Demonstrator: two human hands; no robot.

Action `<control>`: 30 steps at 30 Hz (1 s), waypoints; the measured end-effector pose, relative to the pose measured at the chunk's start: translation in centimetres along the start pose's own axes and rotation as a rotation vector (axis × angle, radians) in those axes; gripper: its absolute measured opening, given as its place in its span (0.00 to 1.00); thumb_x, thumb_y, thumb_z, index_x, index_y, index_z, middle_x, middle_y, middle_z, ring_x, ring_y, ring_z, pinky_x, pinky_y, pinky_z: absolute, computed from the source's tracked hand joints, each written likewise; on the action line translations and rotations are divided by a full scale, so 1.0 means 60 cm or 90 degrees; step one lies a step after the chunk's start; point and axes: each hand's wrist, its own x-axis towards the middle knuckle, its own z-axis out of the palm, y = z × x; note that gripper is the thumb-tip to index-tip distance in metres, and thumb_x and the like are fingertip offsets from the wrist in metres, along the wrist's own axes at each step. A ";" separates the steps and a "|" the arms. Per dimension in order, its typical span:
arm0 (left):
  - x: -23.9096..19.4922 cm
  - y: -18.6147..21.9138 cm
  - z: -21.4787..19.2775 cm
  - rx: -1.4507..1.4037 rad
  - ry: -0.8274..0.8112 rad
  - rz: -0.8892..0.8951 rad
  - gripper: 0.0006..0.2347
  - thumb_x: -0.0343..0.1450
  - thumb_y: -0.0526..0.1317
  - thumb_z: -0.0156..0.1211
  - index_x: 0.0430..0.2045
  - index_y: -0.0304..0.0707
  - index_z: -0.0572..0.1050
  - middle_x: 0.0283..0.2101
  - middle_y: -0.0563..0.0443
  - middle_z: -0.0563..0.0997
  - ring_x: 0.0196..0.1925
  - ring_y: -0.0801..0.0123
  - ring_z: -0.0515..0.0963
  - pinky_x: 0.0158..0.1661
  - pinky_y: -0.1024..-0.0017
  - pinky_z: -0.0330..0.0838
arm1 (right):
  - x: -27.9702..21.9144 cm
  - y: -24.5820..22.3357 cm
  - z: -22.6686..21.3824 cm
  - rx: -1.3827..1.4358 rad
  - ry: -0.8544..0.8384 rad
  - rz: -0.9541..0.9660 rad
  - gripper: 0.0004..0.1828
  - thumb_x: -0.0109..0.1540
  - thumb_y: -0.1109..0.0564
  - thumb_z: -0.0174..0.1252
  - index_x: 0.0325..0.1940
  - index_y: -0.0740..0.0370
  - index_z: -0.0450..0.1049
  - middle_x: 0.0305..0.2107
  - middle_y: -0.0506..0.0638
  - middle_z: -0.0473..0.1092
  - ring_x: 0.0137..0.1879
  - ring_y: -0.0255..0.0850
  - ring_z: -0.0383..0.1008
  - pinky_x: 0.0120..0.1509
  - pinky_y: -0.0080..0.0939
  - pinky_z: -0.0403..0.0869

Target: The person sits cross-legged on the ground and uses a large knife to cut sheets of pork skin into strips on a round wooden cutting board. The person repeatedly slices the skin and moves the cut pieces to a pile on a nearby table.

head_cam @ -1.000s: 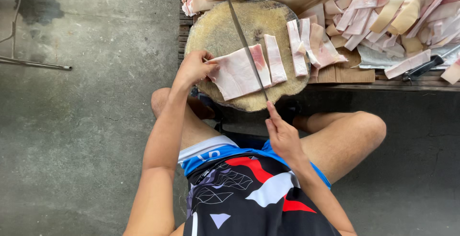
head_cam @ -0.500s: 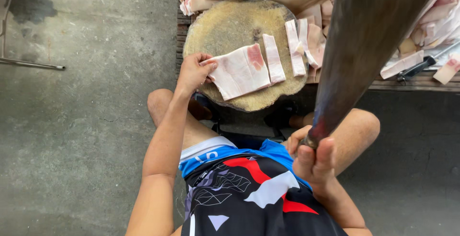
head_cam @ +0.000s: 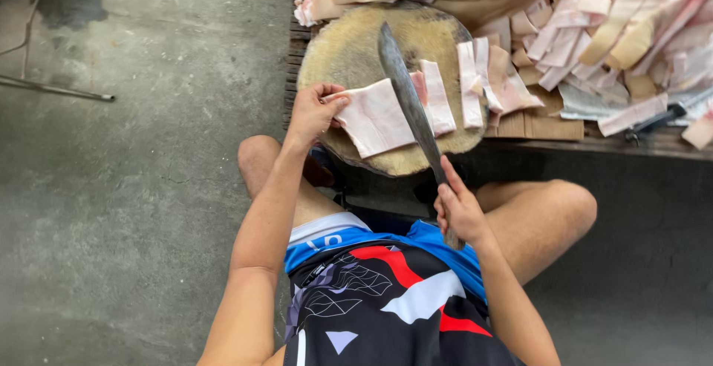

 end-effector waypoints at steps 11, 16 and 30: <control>-0.150 0.029 0.133 -0.006 -0.045 0.197 0.13 0.67 0.25 0.58 0.44 0.32 0.83 0.44 0.45 0.87 0.46 0.69 0.85 0.49 0.73 0.80 | 0.022 0.051 0.040 -0.379 0.130 -0.129 0.28 0.70 0.51 0.51 0.75 0.43 0.58 0.30 0.64 0.76 0.31 0.54 0.79 0.40 0.52 0.76; -0.264 0.051 0.188 -0.016 -0.149 0.231 0.10 0.71 0.27 0.63 0.45 0.30 0.80 0.41 0.51 0.85 0.43 0.74 0.82 0.45 0.74 0.79 | 0.095 0.090 0.018 0.070 -0.073 -0.126 0.53 0.59 0.64 0.59 0.83 0.33 0.45 0.30 0.51 0.73 0.23 0.40 0.67 0.24 0.46 0.68; -0.025 -0.043 0.017 -0.118 0.024 -0.107 0.12 0.70 0.34 0.62 0.47 0.28 0.77 0.34 0.46 0.85 0.31 0.68 0.84 0.30 0.73 0.82 | -0.050 -0.050 0.045 -0.392 0.166 -0.374 0.29 0.71 0.57 0.54 0.77 0.49 0.61 0.39 0.58 0.74 0.40 0.43 0.77 0.46 0.41 0.76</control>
